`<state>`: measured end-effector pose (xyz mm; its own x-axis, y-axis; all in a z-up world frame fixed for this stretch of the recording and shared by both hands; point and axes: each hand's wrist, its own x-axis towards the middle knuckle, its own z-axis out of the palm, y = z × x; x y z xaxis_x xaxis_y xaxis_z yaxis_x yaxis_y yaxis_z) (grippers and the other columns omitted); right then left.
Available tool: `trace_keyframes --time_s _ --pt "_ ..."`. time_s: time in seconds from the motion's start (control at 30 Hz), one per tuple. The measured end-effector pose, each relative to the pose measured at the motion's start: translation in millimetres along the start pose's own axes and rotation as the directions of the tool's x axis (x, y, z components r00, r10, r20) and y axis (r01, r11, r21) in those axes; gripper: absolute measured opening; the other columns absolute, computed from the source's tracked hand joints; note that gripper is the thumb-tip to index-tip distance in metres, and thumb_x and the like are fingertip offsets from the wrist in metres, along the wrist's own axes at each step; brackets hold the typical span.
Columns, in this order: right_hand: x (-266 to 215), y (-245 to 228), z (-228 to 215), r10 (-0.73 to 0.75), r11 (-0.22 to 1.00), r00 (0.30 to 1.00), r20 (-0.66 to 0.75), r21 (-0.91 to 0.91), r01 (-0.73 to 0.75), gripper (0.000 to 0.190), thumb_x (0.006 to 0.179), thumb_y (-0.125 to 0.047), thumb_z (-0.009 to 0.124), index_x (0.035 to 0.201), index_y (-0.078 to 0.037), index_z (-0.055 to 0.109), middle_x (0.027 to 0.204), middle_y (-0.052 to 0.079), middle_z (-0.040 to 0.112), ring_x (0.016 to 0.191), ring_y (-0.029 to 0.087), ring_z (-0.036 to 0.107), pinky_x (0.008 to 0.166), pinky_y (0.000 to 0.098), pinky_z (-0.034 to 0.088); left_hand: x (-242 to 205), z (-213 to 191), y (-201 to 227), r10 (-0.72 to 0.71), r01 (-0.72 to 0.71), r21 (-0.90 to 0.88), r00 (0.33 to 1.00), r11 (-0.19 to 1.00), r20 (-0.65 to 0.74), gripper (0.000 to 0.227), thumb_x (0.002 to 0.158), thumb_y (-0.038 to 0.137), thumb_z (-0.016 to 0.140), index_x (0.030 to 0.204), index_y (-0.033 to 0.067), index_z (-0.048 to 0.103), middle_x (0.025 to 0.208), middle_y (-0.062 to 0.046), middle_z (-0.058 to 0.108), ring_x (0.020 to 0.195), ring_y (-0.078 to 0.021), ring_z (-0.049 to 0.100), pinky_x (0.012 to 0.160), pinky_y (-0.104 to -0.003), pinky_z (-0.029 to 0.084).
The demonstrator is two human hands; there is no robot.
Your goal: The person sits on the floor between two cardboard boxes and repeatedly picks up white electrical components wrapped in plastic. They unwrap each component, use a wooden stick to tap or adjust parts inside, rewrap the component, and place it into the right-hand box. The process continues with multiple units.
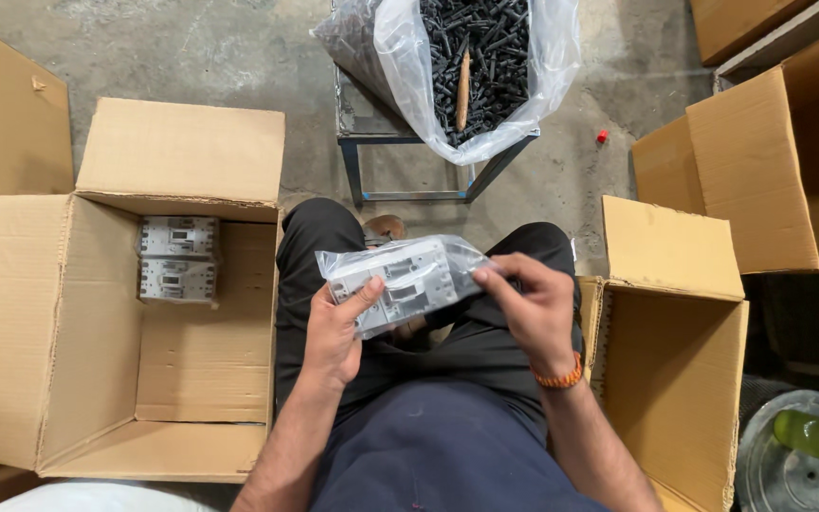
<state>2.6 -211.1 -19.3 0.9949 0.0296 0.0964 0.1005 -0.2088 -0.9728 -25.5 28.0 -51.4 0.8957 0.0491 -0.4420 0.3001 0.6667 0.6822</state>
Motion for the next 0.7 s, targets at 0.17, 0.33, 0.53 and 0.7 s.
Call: trace_keyframes --time_s 0.17,0.33,0.53,0.7 --pt "-3.5 -12.5 -12.6 -0.146 0.864 0.913 0.382 0.498 -0.070 0.018 0.101 -0.005 0.061 0.112 0.005 0.071 0.107 0.010 0.076 0.104 0.017 0.071 0.097 0.0318 0.057 0.9 -4.5 -2.1 -0.020 0.019 -0.057 1.000 0.998 -0.009 0.037 0.088 0.016 0.078 0.121 0.0015 0.071 0.106 -0.006 0.076 0.097 -0.0145 0.071 0.090 -0.033 0.055" --pt "8.6 -5.7 -16.7 0.235 0.873 0.830 0.506 0.265 -0.409 0.031 0.103 -0.008 0.059 0.129 0.007 0.066 0.104 0.012 0.074 0.092 0.014 0.070 0.084 0.0300 0.057 -0.9 -7.0 -1.4 0.088 -0.086 -0.038 0.995 0.996 0.051 0.032 0.091 0.016 0.080 0.118 -0.0008 0.073 0.107 -0.008 0.077 0.096 -0.0149 0.071 0.087 -0.032 0.056" --pt "7.2 1.9 -14.0 0.339 0.884 0.820 0.461 0.143 -0.446 0.065 0.089 -0.007 0.071 0.149 -0.009 0.046 0.122 -0.001 0.072 0.082 0.005 0.065 0.064 0.0233 0.054 2.3 -8.4 -2.2 0.083 -0.083 -0.002 0.996 0.997 0.040 0.034 0.088 0.016 0.080 0.118 0.0010 0.074 0.105 -0.006 0.077 0.094 -0.0127 0.072 0.085 -0.030 0.057" --pt "9.9 7.1 -13.1 0.382 0.830 0.809 0.447 0.219 -0.513 0.033 0.101 -0.008 0.075 0.127 0.012 0.074 0.096 0.009 0.075 0.065 0.007 0.056 0.053 0.0229 0.044 3.2 -14.1 -3.1 0.074 -0.078 0.056 0.994 0.995 0.076 0.030 0.094 0.023 0.076 0.113 0.0001 0.074 0.101 -0.005 0.076 0.090 -0.0116 0.070 0.082 -0.029 0.057"
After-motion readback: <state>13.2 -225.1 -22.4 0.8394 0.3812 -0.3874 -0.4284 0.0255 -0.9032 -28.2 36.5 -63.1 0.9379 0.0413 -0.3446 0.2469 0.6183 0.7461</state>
